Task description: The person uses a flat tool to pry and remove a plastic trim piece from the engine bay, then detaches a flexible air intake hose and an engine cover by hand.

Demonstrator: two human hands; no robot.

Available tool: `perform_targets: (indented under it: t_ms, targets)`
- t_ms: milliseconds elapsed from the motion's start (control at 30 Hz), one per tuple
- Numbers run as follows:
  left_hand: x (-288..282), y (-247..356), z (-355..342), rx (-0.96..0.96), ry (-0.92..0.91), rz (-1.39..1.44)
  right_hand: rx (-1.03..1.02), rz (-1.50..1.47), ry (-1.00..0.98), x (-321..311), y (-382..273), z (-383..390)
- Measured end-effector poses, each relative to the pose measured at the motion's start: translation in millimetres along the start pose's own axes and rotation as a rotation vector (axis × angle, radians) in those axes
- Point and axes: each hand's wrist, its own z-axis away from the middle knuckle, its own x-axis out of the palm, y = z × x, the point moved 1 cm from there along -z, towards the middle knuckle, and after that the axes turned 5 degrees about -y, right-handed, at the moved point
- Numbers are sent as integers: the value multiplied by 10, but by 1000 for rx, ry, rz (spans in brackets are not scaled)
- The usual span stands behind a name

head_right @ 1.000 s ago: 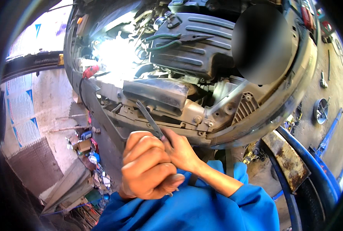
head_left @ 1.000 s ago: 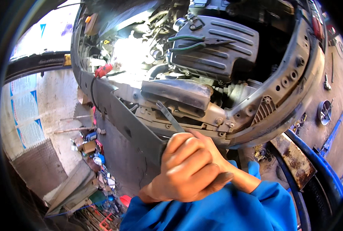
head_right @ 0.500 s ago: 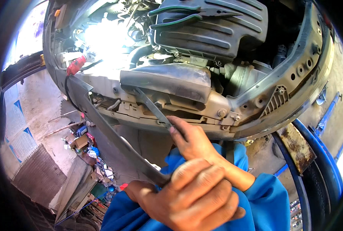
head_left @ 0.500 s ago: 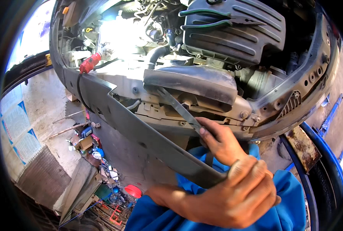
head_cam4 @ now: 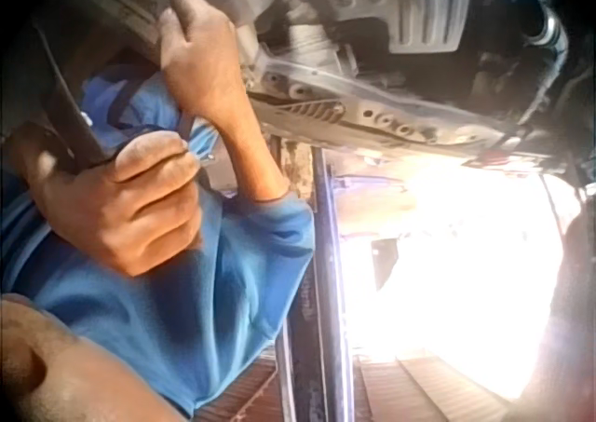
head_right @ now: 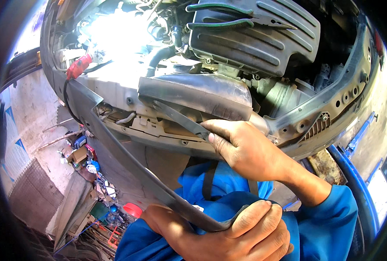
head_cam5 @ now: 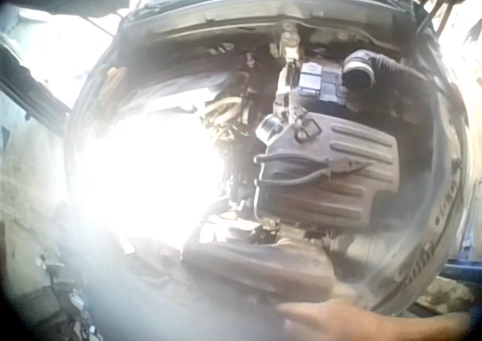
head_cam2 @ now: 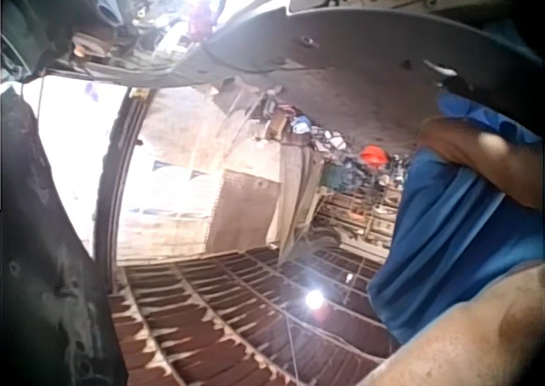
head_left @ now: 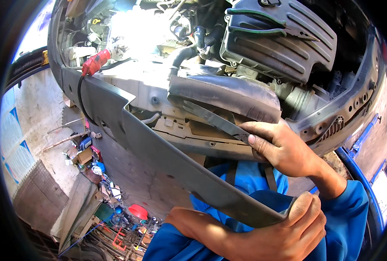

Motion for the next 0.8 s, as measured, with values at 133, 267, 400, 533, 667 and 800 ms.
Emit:
perform_targets:
  t_ms: [133, 267, 400, 533, 667, 800]
  targets:
    - [-15, -35, -42, -10, 11, 28, 61, -29, -57, -114, -79, -55]
    - [-5, -70, -65, -5, 21, 37, 6, -26, -61, -176, -38, -106]
    - [-13, -68, -102, -2, 26, 30, 99, -108, -147, -323, -183, -170]
    - [9, -49, -121, 17, 48, -20, 118, -49, -225, -432, -322, -240]
    - [16, -137, -146, 50, 23, -51, -9, -30, -175, -397, -222, -238]
    - [-212, -210, -180, 181, -235, -113, 2, 51, -152, -374, -334, -148]
